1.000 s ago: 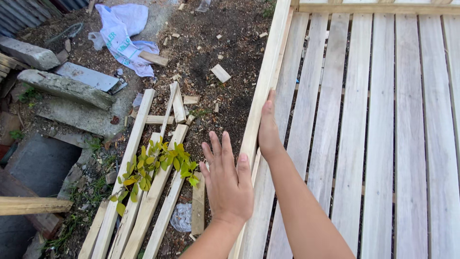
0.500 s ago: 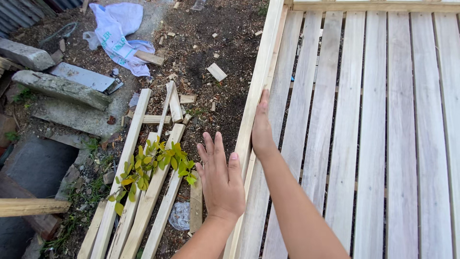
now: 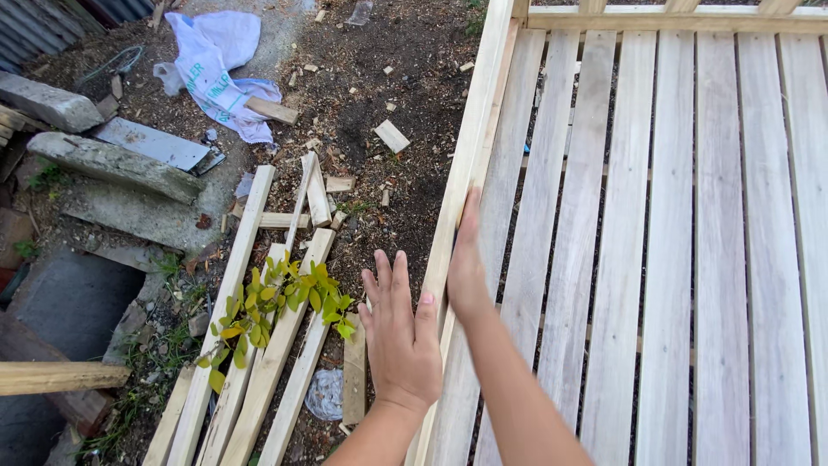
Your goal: The person sands the surface of a slatted wooden structure with a sanding block, rubbing it back and forth along the planks while steadying the wood with the other hand. They work across different planks and then run their hands along the sanded edge and surface.
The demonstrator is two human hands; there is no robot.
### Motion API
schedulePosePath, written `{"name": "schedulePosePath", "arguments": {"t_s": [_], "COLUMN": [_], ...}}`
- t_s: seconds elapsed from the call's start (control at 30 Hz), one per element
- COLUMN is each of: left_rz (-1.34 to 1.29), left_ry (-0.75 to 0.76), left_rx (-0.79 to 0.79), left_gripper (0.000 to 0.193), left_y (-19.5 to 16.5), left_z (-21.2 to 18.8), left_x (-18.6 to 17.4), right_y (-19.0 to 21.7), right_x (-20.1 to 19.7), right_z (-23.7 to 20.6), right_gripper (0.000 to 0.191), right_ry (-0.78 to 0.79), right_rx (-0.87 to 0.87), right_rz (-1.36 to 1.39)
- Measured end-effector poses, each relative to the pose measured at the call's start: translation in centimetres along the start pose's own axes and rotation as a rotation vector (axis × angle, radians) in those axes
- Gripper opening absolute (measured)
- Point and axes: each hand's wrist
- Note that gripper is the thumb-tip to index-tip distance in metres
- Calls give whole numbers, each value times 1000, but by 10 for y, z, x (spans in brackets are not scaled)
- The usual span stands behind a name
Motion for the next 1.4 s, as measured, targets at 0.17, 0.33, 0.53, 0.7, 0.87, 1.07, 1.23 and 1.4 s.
{"name": "schedulePosePath", "arguments": {"t_s": [0.17, 0.33, 0.53, 0.7, 0.87, 1.07, 1.23, 1.4], "left_rz": [18, 16, -9, -4, -37, -25, -25, -35], "left_ry": [22, 20, 20, 27, 41, 45, 35, 58], "left_rx": [-15, -11, -29, -5, -15, -15, 5, -15], "left_gripper": [67, 67, 67, 66, 67, 64, 66, 67], "left_y": [-2, -2, -2, -4, -2, -1, 0, 0], "left_z": [-1, 3, 2, 1, 1, 1, 1, 0], "left_x": [-4, -4, -3, -5, -5, -5, -4, -4], "right_y": [20, -10, 5, 11, -20, 16, 13, 0], "right_x": [18, -4, 8, 10, -6, 14, -3, -2], "right_z": [-109, -9, -49, -73, 14, -85, 6, -4], "right_gripper": [82, 81, 77, 77, 81, 77, 77, 77], "right_ry": [118, 72, 81, 142, -2, 108, 107, 43], "right_rx": [66, 11, -47, -121, 113, -21, -59, -27], "right_rz": [37, -42, -191, -99, 83, -13, -53, -22]}}
Point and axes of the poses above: each hand's wrist, its own z-axis towards the middle knuckle, its own x-axis out of the palm, y = z × x, and after that the axes turned 3 degrees about y, right-handed
